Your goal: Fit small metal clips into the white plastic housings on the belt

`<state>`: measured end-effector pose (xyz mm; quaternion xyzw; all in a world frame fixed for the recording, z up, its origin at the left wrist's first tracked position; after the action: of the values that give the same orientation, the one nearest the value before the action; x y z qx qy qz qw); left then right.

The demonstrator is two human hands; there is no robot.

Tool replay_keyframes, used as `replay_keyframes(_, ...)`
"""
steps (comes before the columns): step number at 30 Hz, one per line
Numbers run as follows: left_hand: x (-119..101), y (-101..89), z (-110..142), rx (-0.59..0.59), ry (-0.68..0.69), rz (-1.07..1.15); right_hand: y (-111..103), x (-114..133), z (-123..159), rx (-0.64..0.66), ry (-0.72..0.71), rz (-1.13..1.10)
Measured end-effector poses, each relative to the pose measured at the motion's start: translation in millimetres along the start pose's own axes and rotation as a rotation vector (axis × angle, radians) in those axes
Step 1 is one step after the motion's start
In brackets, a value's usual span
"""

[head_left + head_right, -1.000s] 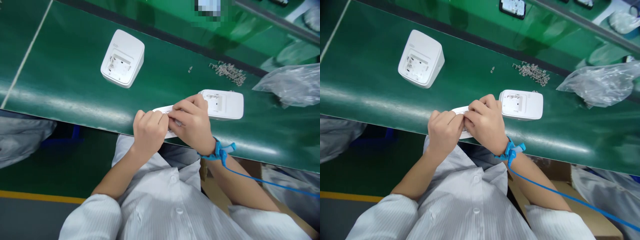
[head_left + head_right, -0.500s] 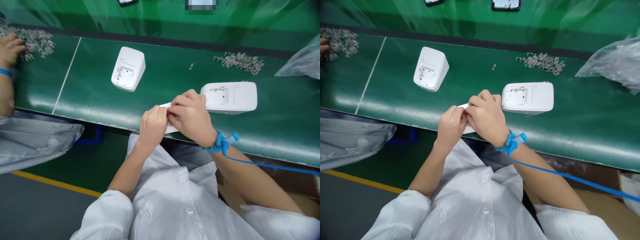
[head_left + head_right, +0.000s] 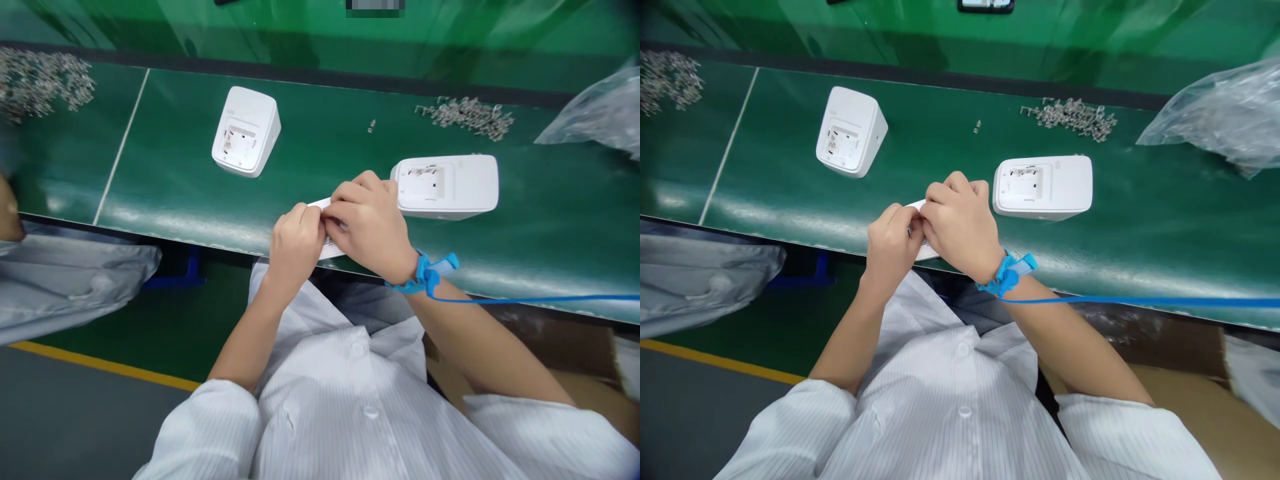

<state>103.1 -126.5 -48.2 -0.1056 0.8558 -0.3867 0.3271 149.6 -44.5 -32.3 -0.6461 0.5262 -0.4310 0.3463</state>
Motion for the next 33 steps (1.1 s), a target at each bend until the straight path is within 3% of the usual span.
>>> replay_keyframes(9, 6, 3.1, 0, 0.019, -0.001, 0.062, 0, 2, 0, -0.003, 0.002, 0.027)
replay_keyframes(16, 7, 0.4, 1, -0.039, 0.023, 0.093, 0, 2, 1, 0.000, 0.007, 0.050)
replay_keyframes(27, 12, 5.6, -2, 0.034, -0.029, 0.097, 1, 3, 0, 0.035, -0.009, 0.013)
replay_keyframes(33, 12, 4.0, -2, 0.019, -0.034, 0.108, 2, 4, -2, 0.067, -0.012, 0.015)
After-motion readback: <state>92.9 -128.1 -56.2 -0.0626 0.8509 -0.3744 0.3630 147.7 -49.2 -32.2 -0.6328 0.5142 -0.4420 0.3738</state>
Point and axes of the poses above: each hand's wrist, its own z-axis away from the middle knuckle, its own y-axis out of the palm, x = y × z, the point moved 9 cm from there along -z, towards the middle knuckle, and after that the axes turned 12 degrees about -y, right-handed, at the moved point
